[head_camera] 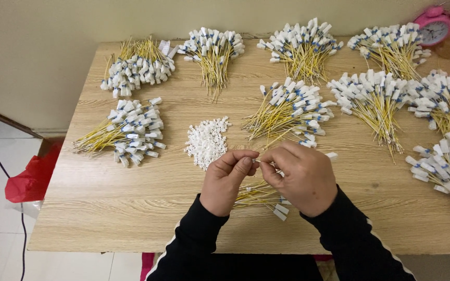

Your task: Assembling small white plastic caps onto the ends of thin yellow wires on a wooden table

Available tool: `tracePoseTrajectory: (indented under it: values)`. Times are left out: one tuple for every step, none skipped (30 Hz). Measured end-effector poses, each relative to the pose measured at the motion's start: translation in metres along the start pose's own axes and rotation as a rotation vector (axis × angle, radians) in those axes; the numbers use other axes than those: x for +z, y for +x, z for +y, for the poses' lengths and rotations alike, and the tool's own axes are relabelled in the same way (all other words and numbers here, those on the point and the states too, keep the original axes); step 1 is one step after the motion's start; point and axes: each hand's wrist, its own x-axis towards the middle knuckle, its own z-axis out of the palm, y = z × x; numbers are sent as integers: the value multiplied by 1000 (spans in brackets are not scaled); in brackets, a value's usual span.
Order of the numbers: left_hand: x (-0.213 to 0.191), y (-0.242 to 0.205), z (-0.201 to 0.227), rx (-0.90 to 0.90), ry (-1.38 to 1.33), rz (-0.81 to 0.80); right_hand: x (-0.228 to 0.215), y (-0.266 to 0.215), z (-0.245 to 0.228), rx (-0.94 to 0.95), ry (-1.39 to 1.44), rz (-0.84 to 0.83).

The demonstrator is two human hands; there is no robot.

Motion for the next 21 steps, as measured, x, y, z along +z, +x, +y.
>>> tracePoseTrajectory:
  values:
    - [0,1,-4,-1,-1,0,2,-2,2,1,0,-1]
    - [-1,1,-7,16,25,1,4,-3,4,0,16,-5]
    - [-1,2,-10,32,51,2,6,-5,6,-2,33,-9]
    - [-2,1,-11,32,52,4,9,-7,6,-2,35,-10]
    - [-3,0,-12,33,52,6,12,-10,6,42,88,-2]
    - [-2,1,-14,36,52,6,15,-12,8,86,138,7]
    - [-4,3,-17,37,52,4,13,-11,8,85,136,9]
    - [-5,2,-20,-28,-22,19,12,-12,7,147,237,-39]
    - [-7,2,-24,-93,-96,34,11,-13,7,209,337,-86]
    - [-6,2,-23,-94,-96,34,7,-10,2,210,338,-87]
    - [-6,1,-22,-117,-182,46,2,-7,-2,223,383,-89]
    - [-6,1,-21,-140,-268,59,-3,-5,-7,235,428,-91]
    - [-8,3,-24,-140,-268,60,-1,-7,-4,235,428,-92]
    - [-9,4,-28,-150,-284,53,0,-9,-2,218,416,-104]
    - [-10,6,-32,-160,-299,46,1,-11,1,200,403,-117]
    - [-9,5,-31,-161,-300,45,-1,-10,0,201,402,-117]
    - [-8,5,-31,-165,-315,50,-2,-9,0,196,381,-104]
    - [-7,4,-30,-168,-330,57,-3,-8,-1,189,361,-91]
    - [-6,3,-28,-167,-330,58,0,-11,2,189,362,-92]
    - [-5,3,-26,-151,-310,59,4,-13,6,184,324,-58]
    - [-4,3,-24,-135,-289,61,7,-15,10,178,286,-24]
